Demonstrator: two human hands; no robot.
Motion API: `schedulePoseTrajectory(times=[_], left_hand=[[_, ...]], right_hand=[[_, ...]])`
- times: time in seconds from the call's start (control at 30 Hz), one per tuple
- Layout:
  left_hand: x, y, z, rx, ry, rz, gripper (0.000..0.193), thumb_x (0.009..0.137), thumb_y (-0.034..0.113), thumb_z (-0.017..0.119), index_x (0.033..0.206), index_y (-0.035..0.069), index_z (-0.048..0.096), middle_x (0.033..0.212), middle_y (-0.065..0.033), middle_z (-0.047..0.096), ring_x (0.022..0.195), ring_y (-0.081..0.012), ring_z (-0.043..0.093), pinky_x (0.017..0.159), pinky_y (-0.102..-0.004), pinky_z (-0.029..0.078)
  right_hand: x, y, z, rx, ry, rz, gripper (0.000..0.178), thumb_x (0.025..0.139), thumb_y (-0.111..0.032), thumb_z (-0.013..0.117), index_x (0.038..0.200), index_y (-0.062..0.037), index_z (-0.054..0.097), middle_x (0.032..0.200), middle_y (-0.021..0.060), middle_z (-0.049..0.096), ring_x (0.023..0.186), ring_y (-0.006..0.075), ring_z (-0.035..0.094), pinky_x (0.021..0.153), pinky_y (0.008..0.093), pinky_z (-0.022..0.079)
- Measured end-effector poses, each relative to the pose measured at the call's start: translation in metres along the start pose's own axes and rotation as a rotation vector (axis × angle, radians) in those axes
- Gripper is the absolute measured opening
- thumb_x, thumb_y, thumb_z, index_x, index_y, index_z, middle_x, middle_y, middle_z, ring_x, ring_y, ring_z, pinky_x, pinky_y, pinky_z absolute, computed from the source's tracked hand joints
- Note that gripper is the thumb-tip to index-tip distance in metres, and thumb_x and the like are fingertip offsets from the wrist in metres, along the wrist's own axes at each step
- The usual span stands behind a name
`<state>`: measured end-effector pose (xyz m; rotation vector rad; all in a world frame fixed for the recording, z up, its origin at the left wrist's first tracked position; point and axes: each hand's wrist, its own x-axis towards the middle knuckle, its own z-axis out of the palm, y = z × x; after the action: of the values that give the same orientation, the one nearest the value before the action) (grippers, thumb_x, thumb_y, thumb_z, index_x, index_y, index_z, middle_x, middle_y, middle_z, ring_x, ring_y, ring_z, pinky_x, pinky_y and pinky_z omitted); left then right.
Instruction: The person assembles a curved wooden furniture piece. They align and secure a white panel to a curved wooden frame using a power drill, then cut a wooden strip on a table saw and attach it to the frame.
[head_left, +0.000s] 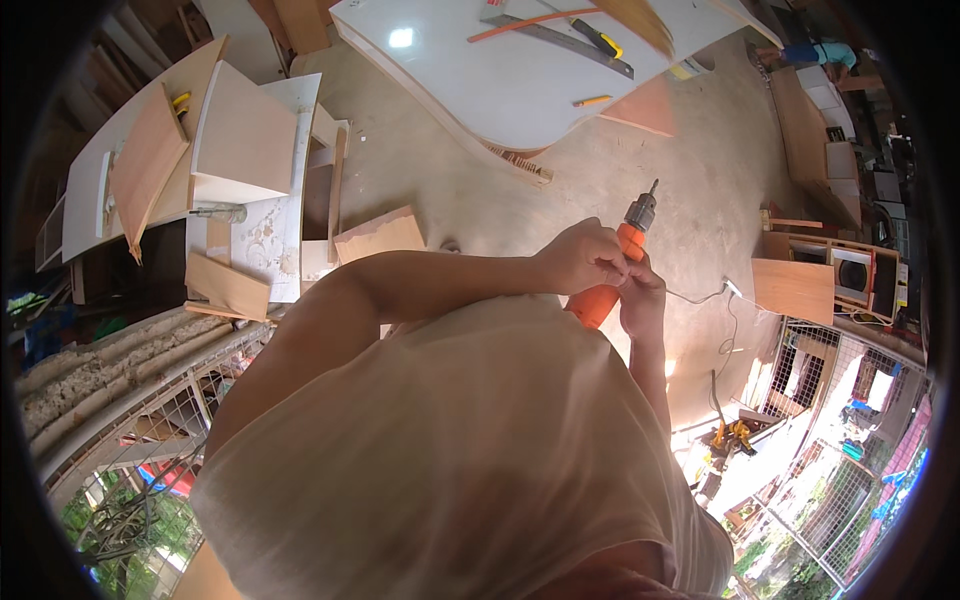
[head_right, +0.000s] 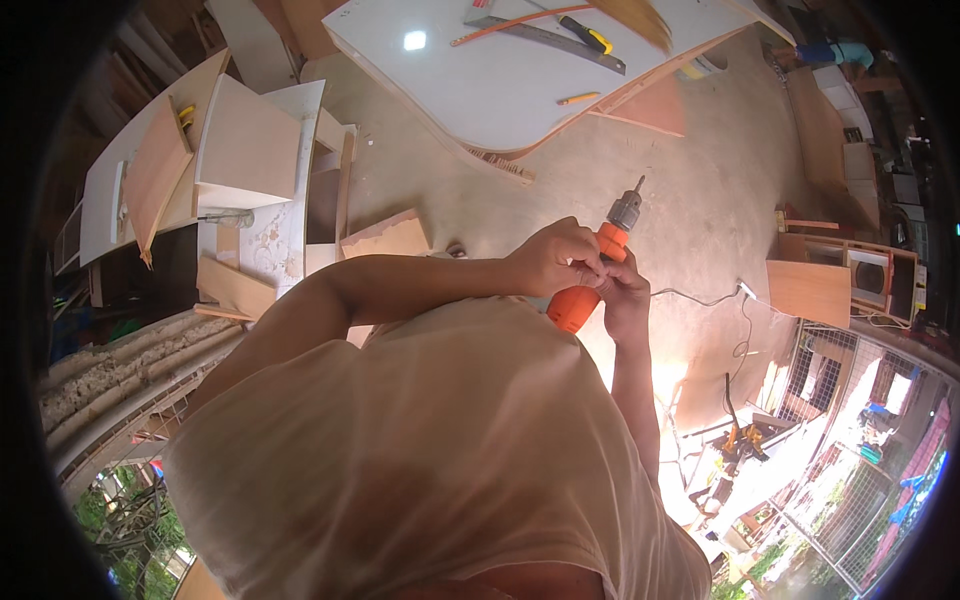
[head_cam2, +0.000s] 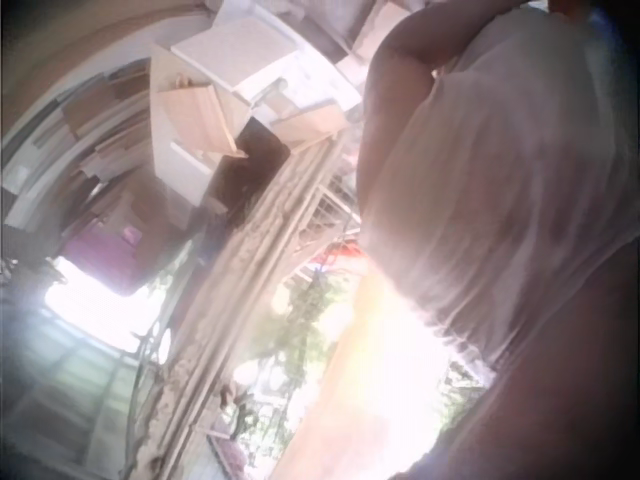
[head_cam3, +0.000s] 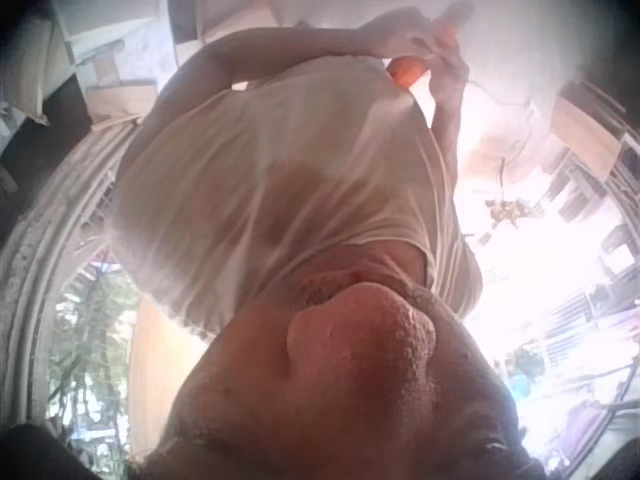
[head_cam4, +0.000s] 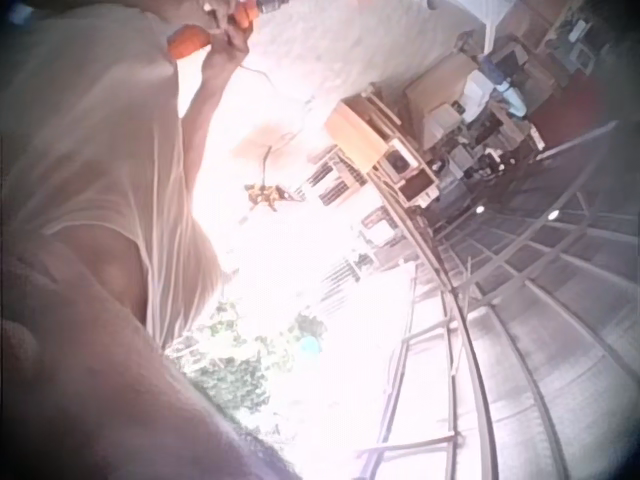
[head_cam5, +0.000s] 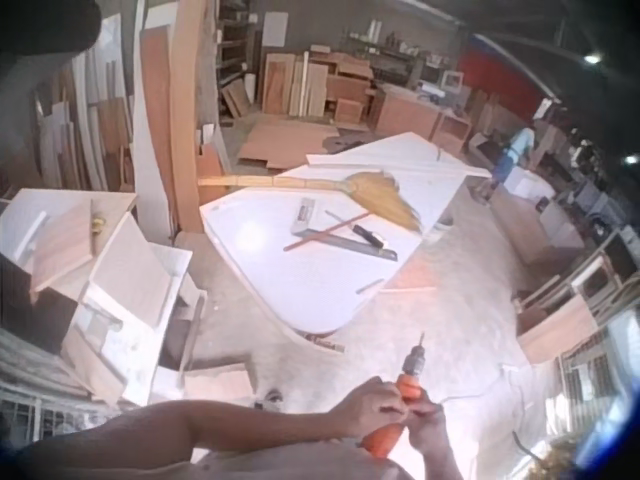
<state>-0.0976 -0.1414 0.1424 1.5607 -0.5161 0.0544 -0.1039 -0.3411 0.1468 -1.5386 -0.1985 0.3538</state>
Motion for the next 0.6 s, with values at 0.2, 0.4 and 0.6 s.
schedulePoseTrajectory(times=[0.2,0.4,0.6], left_hand=[[-0.003,-0.009,0.022,-0.261,-0.078,-0.169,0.004,0.083,0.005,0.068,0.086,0.003,0.066,0.103,-0.0078,0.066,0.099,-0.0234,0.062,0.088,-0.035,0.051],[-0.023,-0.034,0.041,-0.61,-0.056,-0.648,0.003,0.093,0.011,0.063,0.094,0.01,0.061,0.097,0.0012,0.058,0.092,-0.0152,0.057,0.082,-0.0333,0.048],[-0.045,-0.068,0.055,-1.05,0.122,-0.833,0.013,0.095,0.026,0.063,0.099,0.015,0.058,0.112,-0.0008,0.057,0.11,-0.021,0.052,0.092,-0.0428,0.043]], right_hand=[[-0.025,0.023,-0.005,0.085,0.053,-0.003,0.021,0.089,-0.004,0.069,0.109,-0.0032,0.069,0.126,0.0061,0.054,0.116,0.0202,0.055,0.101,0.0354,0.046],[-0.069,0.058,-0.003,0.14,0.145,0.036,0.056,0.09,0.002,0.058,0.144,-0.0056,0.045,0.138,0.0128,0.048,0.126,0.0229,0.05,0.107,0.0383,0.041],[-0.106,0.039,0.012,0.381,0.247,0.081,0.086,0.09,-0.008,0.061,0.157,-0.009,0.007,0.14,0.0182,0.046,0.126,0.0253,0.05,0.104,0.0384,0.044]])
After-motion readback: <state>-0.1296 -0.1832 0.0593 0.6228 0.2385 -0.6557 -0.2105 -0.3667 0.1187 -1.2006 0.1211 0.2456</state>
